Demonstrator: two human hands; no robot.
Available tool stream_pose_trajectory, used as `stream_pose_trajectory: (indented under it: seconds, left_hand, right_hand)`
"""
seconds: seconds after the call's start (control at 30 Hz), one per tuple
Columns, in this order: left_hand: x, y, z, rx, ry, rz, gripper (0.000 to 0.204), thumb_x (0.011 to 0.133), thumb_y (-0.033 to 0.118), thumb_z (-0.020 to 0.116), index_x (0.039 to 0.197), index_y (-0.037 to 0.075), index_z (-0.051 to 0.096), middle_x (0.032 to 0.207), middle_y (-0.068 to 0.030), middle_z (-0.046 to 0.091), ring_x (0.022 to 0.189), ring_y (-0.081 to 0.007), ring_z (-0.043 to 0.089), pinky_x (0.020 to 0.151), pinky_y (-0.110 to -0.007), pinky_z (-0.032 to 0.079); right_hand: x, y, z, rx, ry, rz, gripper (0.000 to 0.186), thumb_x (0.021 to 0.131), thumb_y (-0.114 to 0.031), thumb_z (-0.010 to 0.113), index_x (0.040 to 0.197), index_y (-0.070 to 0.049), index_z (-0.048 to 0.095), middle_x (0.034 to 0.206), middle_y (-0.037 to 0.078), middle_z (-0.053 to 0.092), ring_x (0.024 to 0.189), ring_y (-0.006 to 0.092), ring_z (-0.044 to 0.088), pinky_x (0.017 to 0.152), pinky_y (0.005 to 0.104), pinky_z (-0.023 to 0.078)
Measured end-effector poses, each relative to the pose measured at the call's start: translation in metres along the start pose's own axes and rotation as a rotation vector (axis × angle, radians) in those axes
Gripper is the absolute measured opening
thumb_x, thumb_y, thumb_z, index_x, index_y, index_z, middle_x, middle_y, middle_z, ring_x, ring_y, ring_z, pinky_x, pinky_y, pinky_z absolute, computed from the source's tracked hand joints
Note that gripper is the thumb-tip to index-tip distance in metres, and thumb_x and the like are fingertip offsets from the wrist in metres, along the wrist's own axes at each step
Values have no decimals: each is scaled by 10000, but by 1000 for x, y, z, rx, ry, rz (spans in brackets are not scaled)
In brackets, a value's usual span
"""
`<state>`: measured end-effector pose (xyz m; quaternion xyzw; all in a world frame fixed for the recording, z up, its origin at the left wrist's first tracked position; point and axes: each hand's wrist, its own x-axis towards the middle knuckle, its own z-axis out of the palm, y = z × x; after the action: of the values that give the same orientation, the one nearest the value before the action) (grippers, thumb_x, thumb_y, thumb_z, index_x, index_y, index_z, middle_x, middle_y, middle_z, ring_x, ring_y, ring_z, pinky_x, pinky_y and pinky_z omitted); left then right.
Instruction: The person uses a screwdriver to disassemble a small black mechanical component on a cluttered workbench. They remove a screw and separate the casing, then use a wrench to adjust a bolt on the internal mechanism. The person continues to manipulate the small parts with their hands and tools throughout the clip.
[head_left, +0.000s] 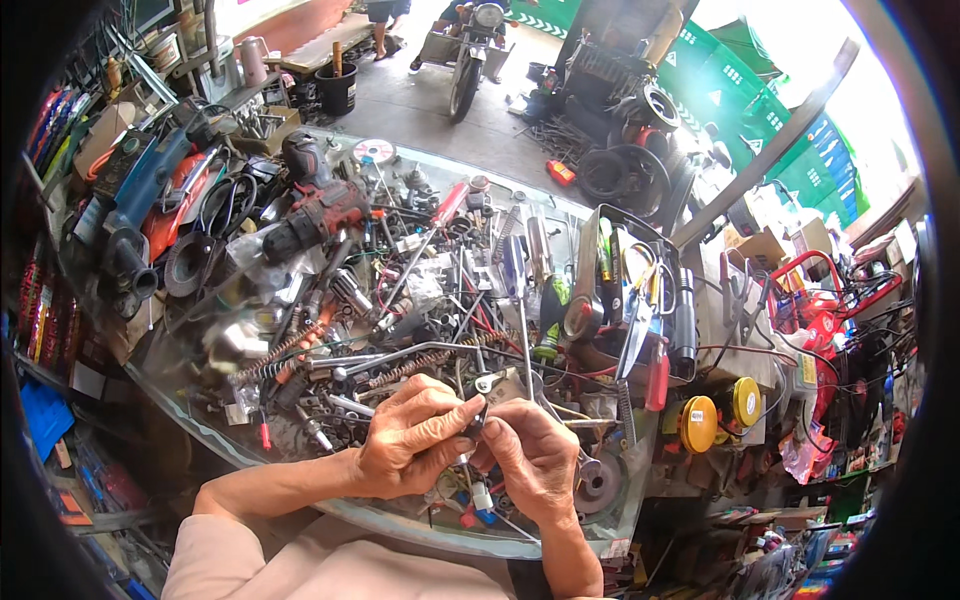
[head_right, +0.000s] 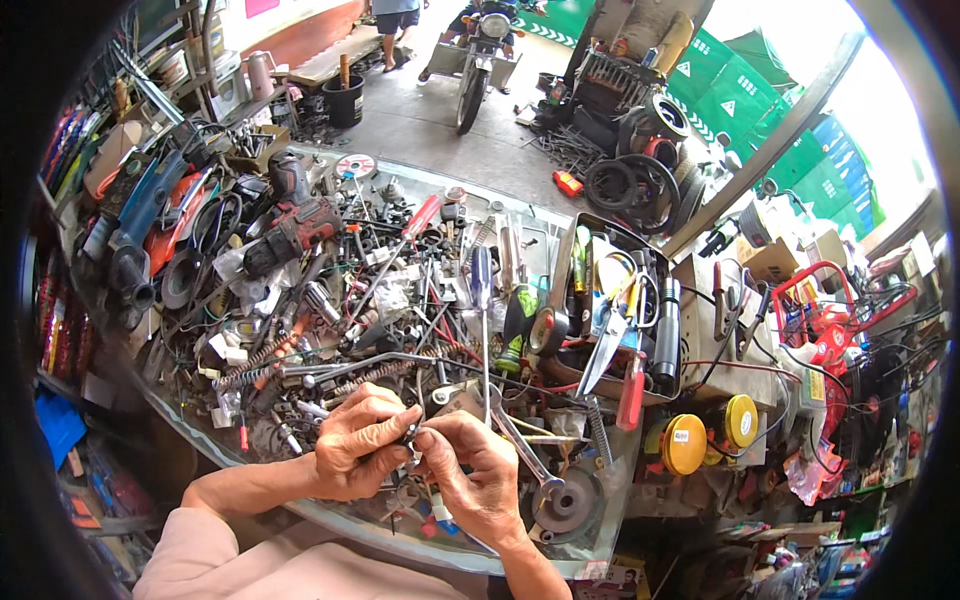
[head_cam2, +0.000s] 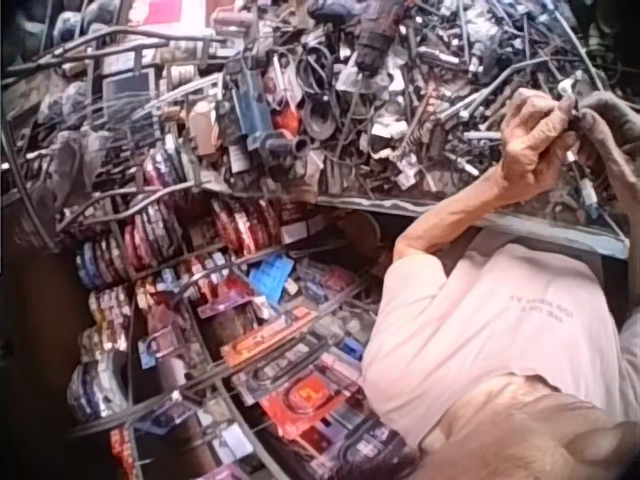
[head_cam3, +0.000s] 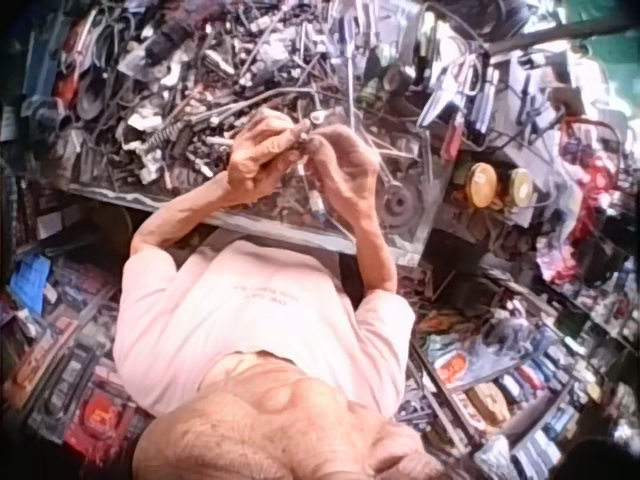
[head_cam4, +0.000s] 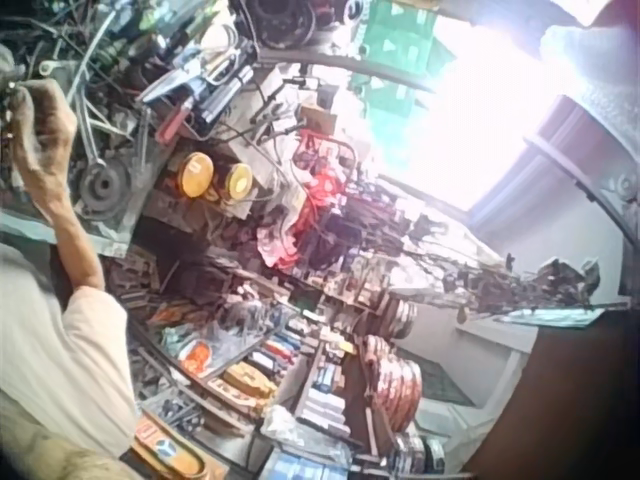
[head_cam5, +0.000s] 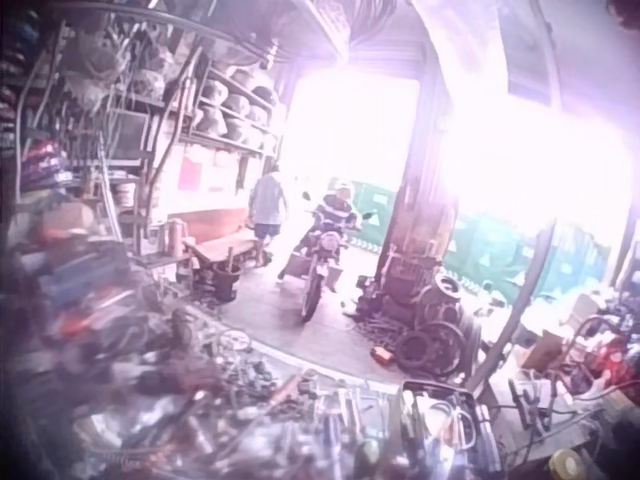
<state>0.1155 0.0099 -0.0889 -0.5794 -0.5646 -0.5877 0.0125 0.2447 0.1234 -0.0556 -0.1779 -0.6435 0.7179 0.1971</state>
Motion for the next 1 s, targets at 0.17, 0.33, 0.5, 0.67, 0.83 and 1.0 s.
stream_pose_trajectory:
  seconds: [0.17,0.33,0.5,0.67,0.83,1.0]
  left_hand:
    - [2,0,-7,-254,-72,-214,382,797,5,668,1176,-16,625,877,-95,636,766,-219,564,712,-332,462]
    - [4,6,-9,-531,-68,-493,308,837,39,691,1139,16,633,884,-70,662,844,-132,618,770,-271,493]
    - [7,7,-15,-645,-16,-607,405,857,82,693,1229,4,554,882,-30,634,837,-75,590,785,-250,478]
    - [12,22,-33,-251,14,-437,475,824,56,697,1274,21,551,814,-49,609,787,-120,573,758,-289,460]
    - [2,32,-52,111,423,-437,274,791,24,710,1058,-13,660,763,-44,583,662,-118,510,620,-256,417]
    - [-6,29,-60,126,438,-540,215,799,53,709,1000,-10,664,747,-30,580,622,-88,505,575,-219,409]
  right_hand:
    - [3,-9,0,-5,9,62,186,938,-155,601,948,30,620,760,25,611,623,70,585,543,201,476]
    - [4,-24,-6,-83,-47,77,199,930,-174,616,916,24,632,723,19,611,604,63,586,530,202,478]
    - [14,-27,0,-20,-51,182,235,890,-211,675,898,21,641,695,35,629,548,84,593,482,218,482]
    - [14,-26,15,-34,-18,183,163,916,-128,627,925,34,643,772,72,662,582,88,607,514,203,486]
    - [9,-15,31,-306,-289,17,406,850,-111,700,1194,43,550,1061,132,644,837,154,654,705,270,539]
    - [4,10,60,-171,-351,154,444,901,-112,642,1274,36,454,1012,117,639,745,136,649,623,253,536]
